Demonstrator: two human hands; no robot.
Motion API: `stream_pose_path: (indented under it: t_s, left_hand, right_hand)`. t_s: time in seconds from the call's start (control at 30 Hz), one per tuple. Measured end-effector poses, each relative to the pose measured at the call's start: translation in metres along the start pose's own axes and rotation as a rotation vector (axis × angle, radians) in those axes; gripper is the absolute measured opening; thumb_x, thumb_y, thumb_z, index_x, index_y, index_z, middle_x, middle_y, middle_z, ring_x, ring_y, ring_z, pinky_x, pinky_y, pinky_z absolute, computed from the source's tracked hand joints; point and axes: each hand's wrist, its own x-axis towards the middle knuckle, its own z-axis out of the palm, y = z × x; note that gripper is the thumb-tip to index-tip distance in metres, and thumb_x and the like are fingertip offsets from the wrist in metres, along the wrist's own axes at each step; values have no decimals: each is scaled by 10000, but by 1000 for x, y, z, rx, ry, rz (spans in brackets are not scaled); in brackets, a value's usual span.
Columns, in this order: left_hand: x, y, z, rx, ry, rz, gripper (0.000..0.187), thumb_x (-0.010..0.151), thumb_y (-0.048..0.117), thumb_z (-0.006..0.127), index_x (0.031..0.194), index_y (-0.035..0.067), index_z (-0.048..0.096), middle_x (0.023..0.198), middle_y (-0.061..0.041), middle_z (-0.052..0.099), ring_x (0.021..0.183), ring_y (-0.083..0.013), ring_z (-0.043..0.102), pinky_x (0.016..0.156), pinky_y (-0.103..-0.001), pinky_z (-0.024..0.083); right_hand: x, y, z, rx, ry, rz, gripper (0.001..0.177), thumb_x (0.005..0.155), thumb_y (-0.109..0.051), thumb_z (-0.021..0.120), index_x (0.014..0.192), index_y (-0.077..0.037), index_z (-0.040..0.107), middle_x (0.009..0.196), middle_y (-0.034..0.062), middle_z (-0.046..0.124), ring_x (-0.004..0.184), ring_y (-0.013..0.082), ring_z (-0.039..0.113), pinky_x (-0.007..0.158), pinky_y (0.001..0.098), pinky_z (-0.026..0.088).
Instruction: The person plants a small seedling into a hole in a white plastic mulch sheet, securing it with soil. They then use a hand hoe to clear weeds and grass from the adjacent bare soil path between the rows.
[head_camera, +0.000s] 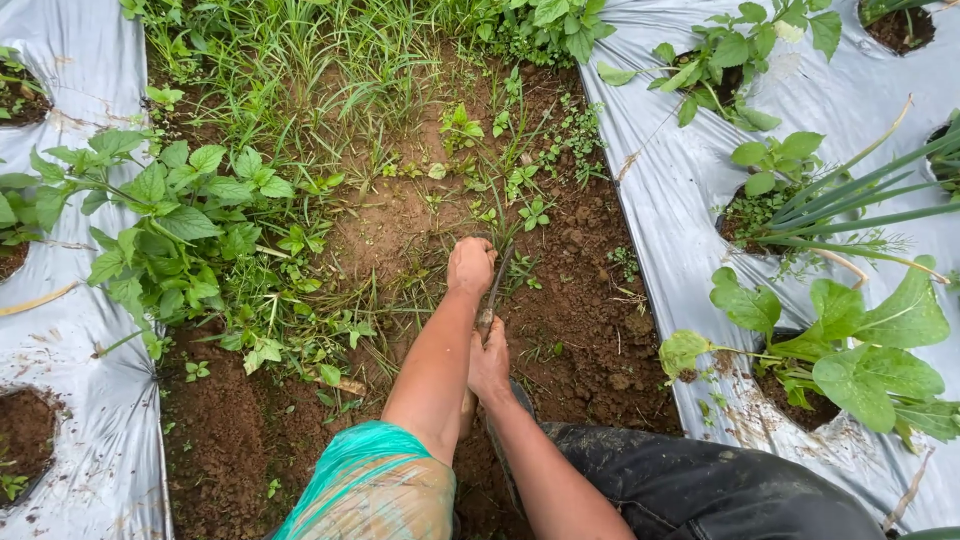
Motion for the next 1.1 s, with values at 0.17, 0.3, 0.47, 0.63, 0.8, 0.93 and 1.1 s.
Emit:
stream_pose_path:
  t_s: [0.17, 0.3, 0.47, 0.63, 0.8, 0.93, 1.1]
  left_hand:
    - [21, -22, 0, 45, 44, -90, 220, 1002, 194, 663, 1028, 26, 802, 1021, -238, 779, 1050, -428, 746, 892, -519, 624]
    - [16, -30, -2, 85, 48, -117, 211, 992, 148, 670, 989, -21, 797, 942, -259, 777, 971, -431, 767, 818, -522, 645]
    - [13, -30, 2, 107, 57, -114, 211, 995, 125, 650, 1012, -26, 796, 989, -265, 779, 1008, -422, 765, 880, -517, 635]
    - [5, -24, -13, 131, 75, -120, 206, 998, 126, 650, 1016, -16, 797, 991, -258, 779, 1014, -421, 761, 881, -518, 634]
    - [-9, -16, -38, 98, 84, -126, 215, 999, 63, 604, 1022, -45, 788, 1003, -287, 772, 1022, -444, 756, 878, -527, 641]
    - [0, -39, -31, 164, 98, -150, 235, 997, 23, 575, 998, -35, 803, 992, -275, 778, 1019, -421, 764, 891, -506, 636]
    - [-1, -52, -36, 182, 104, -150, 291, 987, 42, 531, 956, 28, 820, 971, -261, 780, 1017, -420, 763, 880, -517, 628]
  right_hand:
    - [13, 6, -4, 26, 93, -8, 394, 985, -248, 551, 1356, -115, 550, 1164, 212, 691, 1151, 394, 660, 923, 517, 540]
    - [29, 7, -13, 65, 253, -54, 503, 1020, -311, 553, 1422, -23, 459, 1326, 299, 579, 1279, 467, 556, 1053, 558, 468]
    - [17, 26, 13, 42, 240, -1, 343, 992, -283, 552, 1263, -79, 503, 1100, 211, 623, 1103, 403, 635, 912, 506, 514]
    - [3, 8, 6, 46, 188, 75, 267, 969, -278, 574, 1171, -104, 561, 997, 148, 660, 1015, 335, 679, 820, 461, 533]
    - [6, -15, -2, 115, 319, 6, 351, 1006, -285, 524, 1281, -67, 507, 1133, 199, 618, 1120, 379, 629, 926, 481, 505]
    - [-5, 5, 25, 65, 273, 20, 366, 994, -297, 550, 1275, -68, 496, 1128, 251, 611, 1136, 444, 614, 931, 521, 500]
    - [-22, -3, 30, 48, 121, 99, 310, 980, -318, 553, 1205, -104, 546, 1048, 169, 651, 1080, 381, 657, 882, 489, 525]
